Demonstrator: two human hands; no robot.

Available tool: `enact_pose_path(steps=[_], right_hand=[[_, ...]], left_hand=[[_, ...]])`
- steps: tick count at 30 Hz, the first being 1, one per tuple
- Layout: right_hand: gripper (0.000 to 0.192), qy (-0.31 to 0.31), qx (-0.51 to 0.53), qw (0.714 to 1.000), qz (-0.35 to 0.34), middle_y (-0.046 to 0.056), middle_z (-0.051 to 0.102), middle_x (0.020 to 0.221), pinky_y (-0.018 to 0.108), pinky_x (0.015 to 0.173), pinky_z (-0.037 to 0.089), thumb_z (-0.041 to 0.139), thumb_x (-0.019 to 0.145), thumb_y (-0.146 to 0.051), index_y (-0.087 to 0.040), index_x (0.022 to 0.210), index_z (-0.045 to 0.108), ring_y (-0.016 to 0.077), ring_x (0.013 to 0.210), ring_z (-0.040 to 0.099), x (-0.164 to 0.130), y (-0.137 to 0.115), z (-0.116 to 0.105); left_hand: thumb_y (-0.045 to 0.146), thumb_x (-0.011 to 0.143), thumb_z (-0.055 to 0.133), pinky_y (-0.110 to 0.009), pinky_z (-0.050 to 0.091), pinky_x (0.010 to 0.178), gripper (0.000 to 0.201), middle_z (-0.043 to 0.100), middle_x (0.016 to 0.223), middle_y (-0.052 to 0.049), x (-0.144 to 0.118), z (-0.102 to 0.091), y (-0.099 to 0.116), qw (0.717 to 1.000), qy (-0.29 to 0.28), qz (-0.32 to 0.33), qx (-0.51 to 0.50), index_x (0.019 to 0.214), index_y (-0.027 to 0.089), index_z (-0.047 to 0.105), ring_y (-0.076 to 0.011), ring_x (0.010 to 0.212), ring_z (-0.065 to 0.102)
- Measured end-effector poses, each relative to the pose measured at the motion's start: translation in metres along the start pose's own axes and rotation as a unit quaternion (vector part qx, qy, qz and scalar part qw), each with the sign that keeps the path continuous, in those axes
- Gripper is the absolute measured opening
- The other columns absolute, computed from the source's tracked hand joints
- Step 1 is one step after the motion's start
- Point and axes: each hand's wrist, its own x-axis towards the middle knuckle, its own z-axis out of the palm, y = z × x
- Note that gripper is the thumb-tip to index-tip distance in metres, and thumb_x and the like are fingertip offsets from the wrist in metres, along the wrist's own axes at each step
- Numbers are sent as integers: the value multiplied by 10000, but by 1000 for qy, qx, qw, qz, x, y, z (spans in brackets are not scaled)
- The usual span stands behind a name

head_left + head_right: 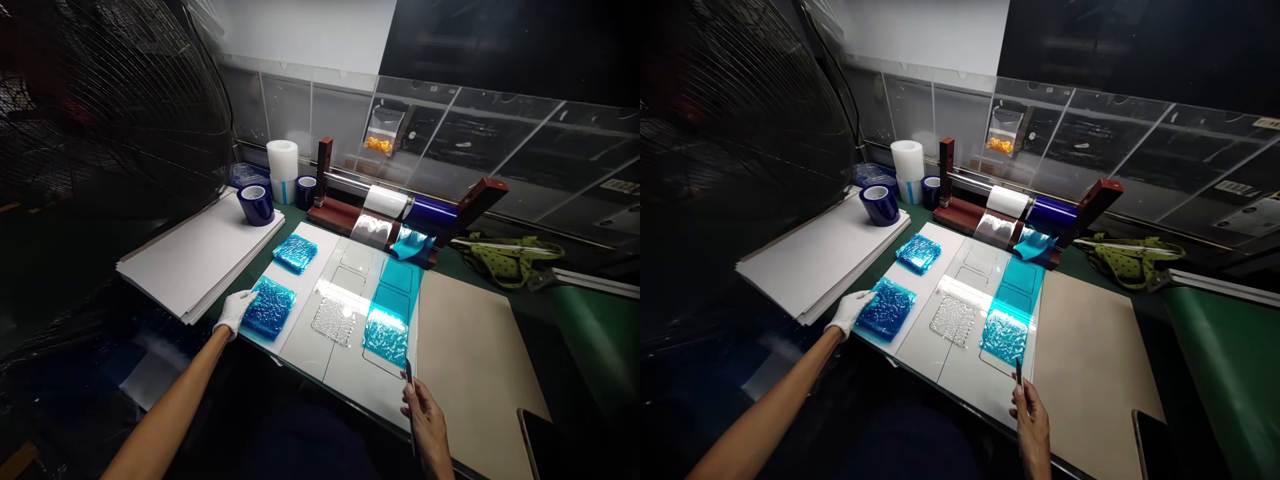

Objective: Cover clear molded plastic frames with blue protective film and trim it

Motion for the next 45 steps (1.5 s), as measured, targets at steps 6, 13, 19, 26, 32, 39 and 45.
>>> enact_pose_path(steps=[6,13,19,26,32,39,45], right_hand=[[777,14,-46,999,-4,91,590,1015,307,681,548,567,610,-669,-133,1173,569,205,764,625,4,18,-2],[371,-37,-138,986,-85,94,667,932,358,746,519,484,696,-462,-187,896,633,247,822,640,9,13,46],[243,-33,-109,989,-94,72,686,837,362,784,496,519,645,-376,-203,765,641,248,814,641,19,-1,74],[362,-85,-14,995,-60,36,661,726,304,552,531,585,649,-472,-168,825,670,184,636,617,17,3,81],[551,53,-39,997,-50,72,656,885,340,659,531,563,633,-585,-156,973,629,209,709,632,21,21,38],[425,301,-199,933,-18,170,592,1048,495,936,373,416,720,-412,-150,1004,593,343,1052,512,56,50,-64],[398,322,-264,909,-33,222,554,1115,589,888,355,417,724,-309,-127,1014,622,410,1097,457,60,50,-77]], left_hand=[[435,763,658,-582,319,1020,564,482,1318,-163,-4,-3,15,972,119,95,180,1238,159,532,-346,1220,441],[592,731,596,-488,114,1142,746,340,1478,-108,-42,69,32,877,-45,346,331,1359,223,433,-330,1390,197],[670,517,712,-440,221,1126,1047,384,1460,-101,-62,142,23,772,-231,465,367,1399,228,359,-322,1352,301],[392,784,619,-435,321,1075,709,435,1413,-128,-54,156,30,734,-259,506,372,1401,196,330,-269,1288,402],[26,848,393,-408,445,960,501,597,1209,-73,-68,147,22,710,-251,538,380,1292,245,474,-215,1104,553],[-66,761,371,-384,471,982,628,599,1257,-57,-110,116,-27,688,-242,569,379,1297,248,467,-213,1171,539],[192,763,578,-404,451,1018,732,476,1394,-83,-106,106,-45,655,-274,604,362,1431,251,286,-276,1234,493]])
